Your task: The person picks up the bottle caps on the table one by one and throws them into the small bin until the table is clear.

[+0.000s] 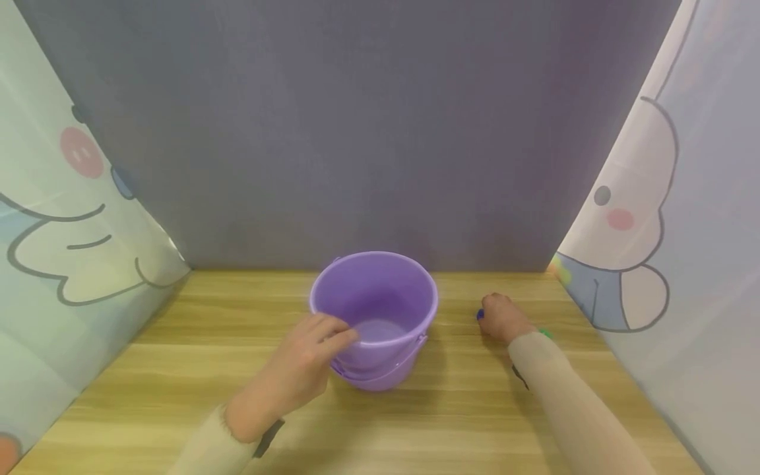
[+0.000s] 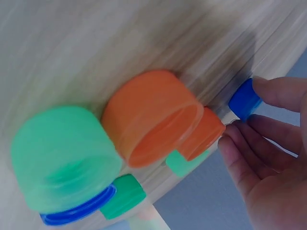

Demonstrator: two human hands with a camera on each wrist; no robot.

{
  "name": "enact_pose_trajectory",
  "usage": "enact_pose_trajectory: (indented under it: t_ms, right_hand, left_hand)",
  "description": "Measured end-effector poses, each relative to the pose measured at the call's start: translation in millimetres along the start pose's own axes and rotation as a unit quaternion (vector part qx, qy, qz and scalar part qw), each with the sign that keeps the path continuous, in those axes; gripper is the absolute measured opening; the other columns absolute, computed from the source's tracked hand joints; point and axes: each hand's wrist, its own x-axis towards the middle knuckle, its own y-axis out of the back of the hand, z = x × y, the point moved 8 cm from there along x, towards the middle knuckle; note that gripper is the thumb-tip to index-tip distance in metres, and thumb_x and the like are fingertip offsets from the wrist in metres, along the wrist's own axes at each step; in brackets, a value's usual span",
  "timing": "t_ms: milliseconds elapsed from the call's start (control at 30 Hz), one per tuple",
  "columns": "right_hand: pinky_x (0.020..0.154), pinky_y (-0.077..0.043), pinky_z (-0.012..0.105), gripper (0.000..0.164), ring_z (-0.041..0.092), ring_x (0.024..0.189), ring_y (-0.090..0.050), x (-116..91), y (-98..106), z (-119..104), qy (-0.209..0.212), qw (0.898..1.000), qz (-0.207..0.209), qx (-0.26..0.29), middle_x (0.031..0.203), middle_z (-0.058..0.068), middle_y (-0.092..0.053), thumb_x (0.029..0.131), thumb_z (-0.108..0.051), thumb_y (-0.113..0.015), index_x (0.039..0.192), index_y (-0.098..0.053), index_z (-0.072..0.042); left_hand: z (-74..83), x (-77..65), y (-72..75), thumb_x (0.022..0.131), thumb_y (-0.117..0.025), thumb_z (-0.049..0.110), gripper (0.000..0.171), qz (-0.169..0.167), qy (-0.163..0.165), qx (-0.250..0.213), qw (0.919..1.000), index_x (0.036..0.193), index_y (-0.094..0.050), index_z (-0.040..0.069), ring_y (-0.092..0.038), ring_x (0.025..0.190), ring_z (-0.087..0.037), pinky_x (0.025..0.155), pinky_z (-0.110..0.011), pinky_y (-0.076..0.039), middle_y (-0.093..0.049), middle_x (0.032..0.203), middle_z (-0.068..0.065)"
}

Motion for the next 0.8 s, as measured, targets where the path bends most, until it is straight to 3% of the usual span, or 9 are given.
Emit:
enact_pose_trajectory:
  t_ms: [267, 367, 533, 800]
  right_hand:
    - [0.063, -0.046, 0.036, 0.01, 0.024, 0.074, -0.05, -2, -2, 1, 0.002, 1.0, 0.002, 0.014, 0.082, 0.01, -0.053, 0.09, -0.003, -0.062, 0.081, -0.058, -0.001]
    - [0.068, -0.051, 0.041, 0.01, 0.028, 0.08, -0.055, -4, 0, 1, -0.005, 1.0, 0.004, 0.027, 0.089, 0.014, -0.058, 0.09, -0.005, -0.064, 0.089, -0.062, 0.004]
    - [0.083, -0.054, 0.055, 0.028, 0.038, 0.095, -0.062, -4, 3, -1, -0.007, 0.999, 0.017, 0.045, 0.105, 0.026, -0.062, 0.09, -0.011, -0.065, 0.106, -0.063, 0.013]
    - [0.082, -0.056, 0.054, 0.028, 0.038, 0.092, -0.063, -4, 12, -10, -0.004, 0.996, 0.051, 0.071, 0.101, 0.024, -0.065, 0.087, -0.01, -0.067, 0.103, -0.065, 0.013]
  left_hand:
    - [0.0, -0.6, -1.2, 0.067, -0.062, -0.02, 0.052, -0.001, -0.001, 0.002, 1.0, 0.108, -0.071, 0.01, -0.06, 0.091, -0.019, 0.082, -0.032, -0.052, -0.064, 0.097, -0.001]
    - [0.1, -0.6, -1.5, 0.067, -0.061, -0.02, 0.052, -0.001, 0.0, 0.0, 1.0, 0.108, -0.071, 0.01, -0.059, 0.091, -0.019, 0.081, -0.032, -0.052, -0.064, 0.097, -0.001]
    - [0.4, 0.0, -1.5, 0.067, -0.061, -0.02, 0.052, -0.001, 0.001, -0.004, 1.0, 0.108, -0.071, 0.01, -0.059, 0.09, -0.019, 0.081, -0.032, -0.052, -0.064, 0.097, -0.001]
    - [0.1, -0.3, -0.7, 0.066, -0.06, -0.022, 0.054, 0.001, 0.0, -0.003, 1.0, 0.108, -0.07, 0.01, -0.059, 0.09, -0.019, 0.081, -0.032, -0.052, -0.064, 0.096, -0.001]
